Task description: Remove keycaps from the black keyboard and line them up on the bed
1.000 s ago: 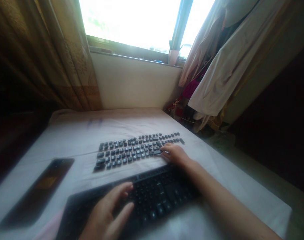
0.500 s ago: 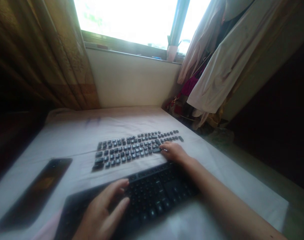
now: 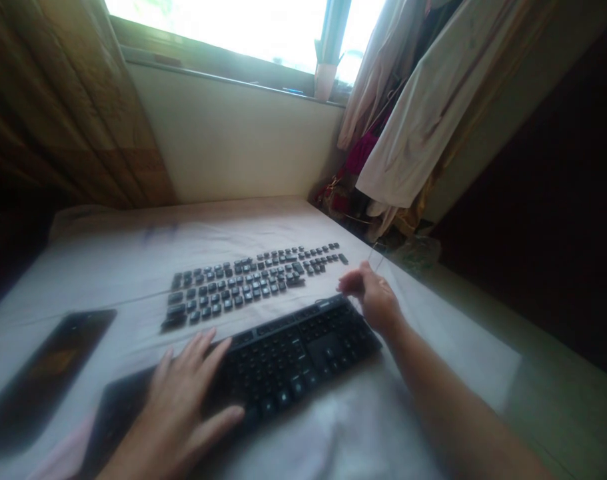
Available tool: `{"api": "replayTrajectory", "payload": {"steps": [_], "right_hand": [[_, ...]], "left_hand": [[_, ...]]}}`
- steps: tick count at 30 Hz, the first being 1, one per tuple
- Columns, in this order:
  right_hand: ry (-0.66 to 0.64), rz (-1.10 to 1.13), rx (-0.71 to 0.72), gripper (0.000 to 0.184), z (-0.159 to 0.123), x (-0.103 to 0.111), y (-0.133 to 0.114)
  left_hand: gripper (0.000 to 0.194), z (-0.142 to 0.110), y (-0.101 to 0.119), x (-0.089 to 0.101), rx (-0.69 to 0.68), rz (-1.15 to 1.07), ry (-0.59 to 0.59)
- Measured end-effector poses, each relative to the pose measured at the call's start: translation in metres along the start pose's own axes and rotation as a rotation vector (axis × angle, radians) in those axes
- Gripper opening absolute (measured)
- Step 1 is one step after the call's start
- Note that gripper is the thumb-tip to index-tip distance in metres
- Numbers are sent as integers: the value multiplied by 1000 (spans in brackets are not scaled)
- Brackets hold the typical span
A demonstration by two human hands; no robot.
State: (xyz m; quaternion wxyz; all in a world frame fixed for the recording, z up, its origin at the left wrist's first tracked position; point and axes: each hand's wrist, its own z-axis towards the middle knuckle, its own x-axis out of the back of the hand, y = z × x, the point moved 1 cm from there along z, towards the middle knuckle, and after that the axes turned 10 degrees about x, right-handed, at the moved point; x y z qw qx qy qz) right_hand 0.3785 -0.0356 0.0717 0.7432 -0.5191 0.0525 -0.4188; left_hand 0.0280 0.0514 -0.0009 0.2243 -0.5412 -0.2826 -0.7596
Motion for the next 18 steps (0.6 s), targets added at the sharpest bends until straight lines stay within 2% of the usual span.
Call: {"api": "replayTrajectory", "payload": {"steps": [3,7,10,13,18], "right_hand": [[100,103,-123,71,-19,4,-5],[58,199,-220,69,-33,1,-1],[-74,290,-313,65,-36,-1,4],[-218,314,-363,53,-38,3,6],[-474,322,-274,26,-39,16,6]], "left_hand": [[91,-4,-1,0,-2,7,-59],[110,-5,-1,3,-4,18,-139],[112,-3,-2,5,3,27,-230],[110,-2,-2,6,13,43,-236],[112,-3,2,8,4,89,-202]]}}
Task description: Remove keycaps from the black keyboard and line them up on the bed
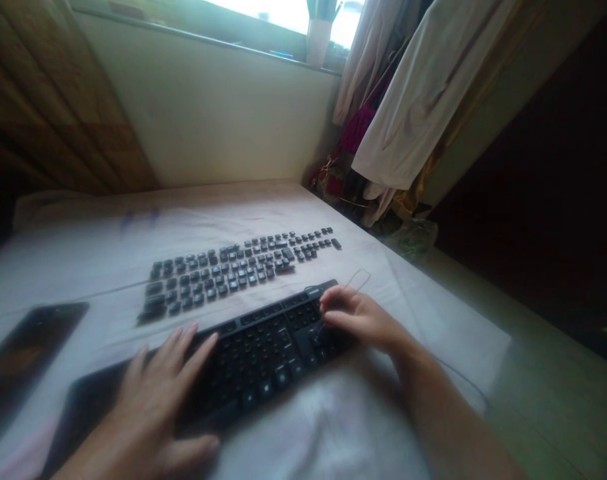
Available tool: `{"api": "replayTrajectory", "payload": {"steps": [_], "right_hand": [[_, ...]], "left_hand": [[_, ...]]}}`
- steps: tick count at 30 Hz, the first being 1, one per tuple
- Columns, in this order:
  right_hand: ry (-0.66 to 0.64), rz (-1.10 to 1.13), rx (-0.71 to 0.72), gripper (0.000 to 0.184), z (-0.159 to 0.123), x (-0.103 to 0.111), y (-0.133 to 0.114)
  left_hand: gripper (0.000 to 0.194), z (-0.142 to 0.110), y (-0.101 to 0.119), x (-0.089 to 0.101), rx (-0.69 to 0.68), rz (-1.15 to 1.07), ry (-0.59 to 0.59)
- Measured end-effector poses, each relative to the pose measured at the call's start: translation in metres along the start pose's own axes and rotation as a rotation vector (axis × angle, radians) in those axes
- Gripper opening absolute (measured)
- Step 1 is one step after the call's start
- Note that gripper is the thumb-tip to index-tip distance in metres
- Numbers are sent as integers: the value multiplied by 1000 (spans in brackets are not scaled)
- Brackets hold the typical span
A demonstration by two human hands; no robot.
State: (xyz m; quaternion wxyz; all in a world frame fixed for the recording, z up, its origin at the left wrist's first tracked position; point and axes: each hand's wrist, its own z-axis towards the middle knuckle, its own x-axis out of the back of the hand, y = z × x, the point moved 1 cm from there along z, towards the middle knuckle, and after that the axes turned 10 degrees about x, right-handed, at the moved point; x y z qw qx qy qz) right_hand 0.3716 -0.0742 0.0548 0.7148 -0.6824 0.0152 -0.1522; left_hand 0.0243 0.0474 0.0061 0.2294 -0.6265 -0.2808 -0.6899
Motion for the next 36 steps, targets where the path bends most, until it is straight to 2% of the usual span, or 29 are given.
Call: {"api": "replayTrajectory", "payload": {"steps": [5,11,17,23,28,32,36], "right_hand": [[-80,-67,105,14,-3,5,3],[-132,-213,243,7,-7,-4,0],[-226,-474,444,12,-13,-10,-10],[-317,-556,557,11,-13,-13,-8],[-349,-616,653,15,-14,-19,-10],[-404,-612,610,17,-10,-17,-10],[-354,-492,484,13,-5,-8,-5]], "left_hand": [[112,0,3,0,-9,4,48],[110,1,2,0,-34,-19,68],[104,2,4,1,4,-31,41],[97,6,10,11,24,-36,-55],[96,7,11,14,39,-47,-40],[97,7,9,10,50,-30,-31],[98,8,7,5,46,-37,0]]}}
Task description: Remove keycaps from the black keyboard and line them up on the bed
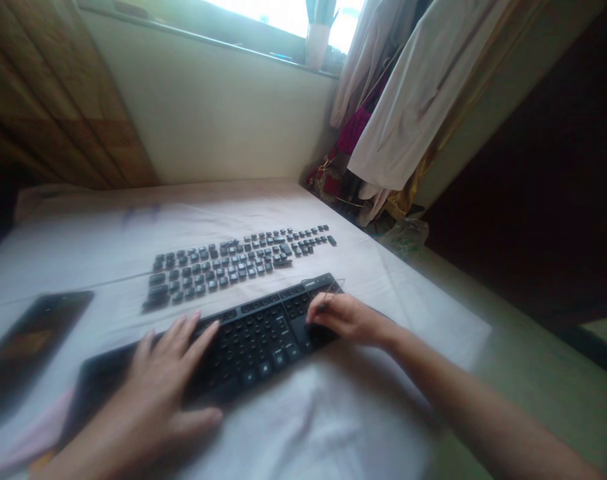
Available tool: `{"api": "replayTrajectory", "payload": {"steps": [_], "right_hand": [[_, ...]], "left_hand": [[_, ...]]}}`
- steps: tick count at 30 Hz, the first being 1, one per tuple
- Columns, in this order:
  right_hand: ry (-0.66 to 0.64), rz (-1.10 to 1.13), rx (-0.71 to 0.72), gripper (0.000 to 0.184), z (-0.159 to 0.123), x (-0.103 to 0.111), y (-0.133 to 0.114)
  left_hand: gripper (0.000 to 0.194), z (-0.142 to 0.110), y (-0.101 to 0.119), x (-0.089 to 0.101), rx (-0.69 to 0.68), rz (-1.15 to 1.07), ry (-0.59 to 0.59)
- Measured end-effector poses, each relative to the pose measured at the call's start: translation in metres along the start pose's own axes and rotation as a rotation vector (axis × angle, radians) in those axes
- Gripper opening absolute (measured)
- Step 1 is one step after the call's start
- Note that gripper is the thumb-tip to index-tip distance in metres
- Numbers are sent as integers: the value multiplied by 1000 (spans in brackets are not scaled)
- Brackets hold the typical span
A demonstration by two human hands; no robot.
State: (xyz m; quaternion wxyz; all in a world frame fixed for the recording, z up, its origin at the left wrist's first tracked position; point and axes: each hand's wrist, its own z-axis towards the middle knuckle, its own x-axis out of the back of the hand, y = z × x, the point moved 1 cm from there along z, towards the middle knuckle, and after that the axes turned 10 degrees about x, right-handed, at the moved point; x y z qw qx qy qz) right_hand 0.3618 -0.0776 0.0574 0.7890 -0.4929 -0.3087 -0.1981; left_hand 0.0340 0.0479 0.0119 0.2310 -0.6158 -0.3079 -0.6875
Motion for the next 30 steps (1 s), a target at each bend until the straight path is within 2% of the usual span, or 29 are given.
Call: {"api": "replayTrajectory", "payload": {"steps": [7,14,19,21,24,25,28,30], "right_hand": [[51,-81,53,12,-4,-10,0],[290,-155,20,9,-13,-26,-2],[337,-95,16,12,-17,-28,-4],[444,9,-42,14,-18,-28,-3],[765,233,-169,21,-19,-27,0],[828,292,-202,24,-19,-27,1],[817,376,-243,27,-15,-28,-1],[682,364,-232,23,-11,-29,-6]], "left_hand": [[102,-1,-2,-3,-9,16,2],[101,-1,-3,-3,-10,13,2],[101,0,-2,-2,-1,-3,-4],[100,0,-1,-1,-2,-4,-9],[101,1,0,0,-1,19,-33],[100,1,0,1,3,29,-43],[95,-2,2,5,-2,49,-63],[89,-5,5,10,-18,57,-66]]}}
